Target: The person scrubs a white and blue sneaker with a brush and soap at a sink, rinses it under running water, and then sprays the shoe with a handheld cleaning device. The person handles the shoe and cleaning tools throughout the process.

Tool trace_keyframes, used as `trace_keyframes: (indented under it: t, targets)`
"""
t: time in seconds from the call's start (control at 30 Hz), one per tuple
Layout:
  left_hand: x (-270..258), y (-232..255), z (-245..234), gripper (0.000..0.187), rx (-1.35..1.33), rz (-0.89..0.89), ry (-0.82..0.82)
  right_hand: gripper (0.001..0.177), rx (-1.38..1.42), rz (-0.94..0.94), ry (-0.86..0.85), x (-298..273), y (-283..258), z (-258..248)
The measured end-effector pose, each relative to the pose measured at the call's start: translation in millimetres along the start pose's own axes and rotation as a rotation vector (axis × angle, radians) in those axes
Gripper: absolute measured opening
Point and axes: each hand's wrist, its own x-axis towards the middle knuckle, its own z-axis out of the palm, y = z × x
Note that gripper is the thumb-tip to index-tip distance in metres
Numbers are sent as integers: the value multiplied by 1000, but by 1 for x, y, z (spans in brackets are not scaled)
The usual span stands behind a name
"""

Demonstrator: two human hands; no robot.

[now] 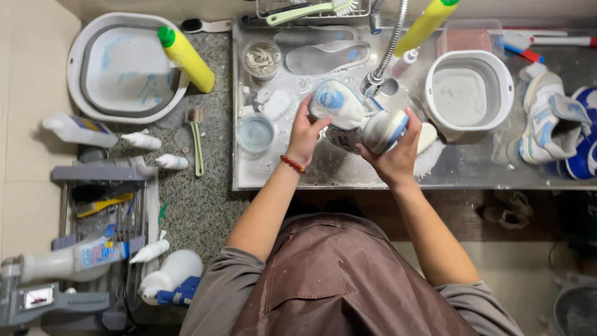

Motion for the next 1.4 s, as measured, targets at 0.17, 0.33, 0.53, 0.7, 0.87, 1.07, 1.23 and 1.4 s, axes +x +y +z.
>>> trace_keyframes:
  t: [0.17, 0.33, 0.53, 0.7, 0.87, 1.07, 1.23, 1.4]
  targets:
    - [-6, -48, 12, 73, 19, 175, 15, 124, 114, -15, 102, -37, 29, 21]
    - [-8, -72, 18, 71, 34, 252, 30, 116, 602, 67, -69, -78, 55, 3]
    - [-28, -101, 36, 61, 104, 209, 69, 78, 492, -91, -344, -115, 104, -20]
    - [-56, -133, 27, 56, 178, 324, 76, 60, 302, -342, -461, -123, 128, -25]
    - [-85, -137, 32, 53, 402, 321, 152, 58, 238, -385, -561, -125, 141, -32]
    - [-74, -143, 31, 57, 935, 370, 399, 29, 233, -309, -669, -95, 154, -58]
    - [-47, -117, 56, 19, 1025, 416, 615, 37, 484, 175, -591, -27, 216, -42]
    - [-34, -67, 139, 40, 1007, 372, 148, 41, 1312, 67, -907, 57, 290, -48]
